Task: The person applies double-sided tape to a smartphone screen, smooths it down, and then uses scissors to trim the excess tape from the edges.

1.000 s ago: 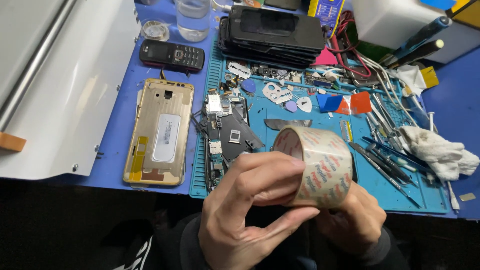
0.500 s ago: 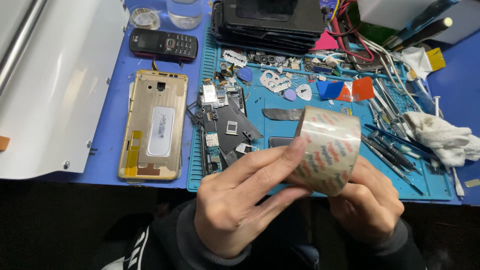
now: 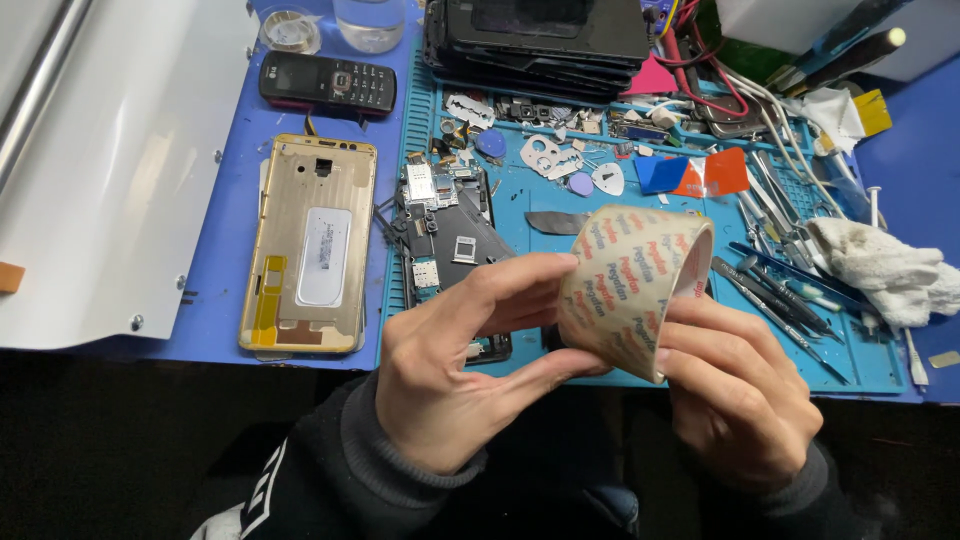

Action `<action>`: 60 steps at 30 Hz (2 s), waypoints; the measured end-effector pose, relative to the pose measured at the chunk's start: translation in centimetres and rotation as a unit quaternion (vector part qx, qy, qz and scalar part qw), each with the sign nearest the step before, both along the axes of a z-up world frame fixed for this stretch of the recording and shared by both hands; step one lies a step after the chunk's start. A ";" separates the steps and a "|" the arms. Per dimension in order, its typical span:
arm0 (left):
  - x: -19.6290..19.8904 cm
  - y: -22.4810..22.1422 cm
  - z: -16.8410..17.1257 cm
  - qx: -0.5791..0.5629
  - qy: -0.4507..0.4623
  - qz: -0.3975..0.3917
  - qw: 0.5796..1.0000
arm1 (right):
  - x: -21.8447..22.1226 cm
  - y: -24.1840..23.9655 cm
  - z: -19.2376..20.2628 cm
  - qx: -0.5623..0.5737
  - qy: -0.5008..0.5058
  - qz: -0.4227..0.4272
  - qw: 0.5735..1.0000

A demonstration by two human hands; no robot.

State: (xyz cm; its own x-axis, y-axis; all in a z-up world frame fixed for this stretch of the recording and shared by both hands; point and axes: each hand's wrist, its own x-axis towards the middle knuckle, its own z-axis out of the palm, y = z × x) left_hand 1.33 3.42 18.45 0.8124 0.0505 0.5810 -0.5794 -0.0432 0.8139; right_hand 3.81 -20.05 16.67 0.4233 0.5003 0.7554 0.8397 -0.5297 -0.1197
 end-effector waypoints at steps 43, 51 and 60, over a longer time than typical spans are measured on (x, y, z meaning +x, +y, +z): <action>-0.3 -0.4 0.1 0.025 -0.026 0.047 0.998 | -0.2 -0.5 3.8 -0.117 -0.054 0.057 0.990; -0.1 -0.8 -0.1 0.048 -0.078 0.082 0.992 | -0.9 -0.5 3.8 -0.109 -0.063 0.025 0.992; 0.1 -0.2 0.4 0.010 0.009 0.075 0.997 | -0.7 -1.6 3.4 -0.121 -0.059 0.041 0.990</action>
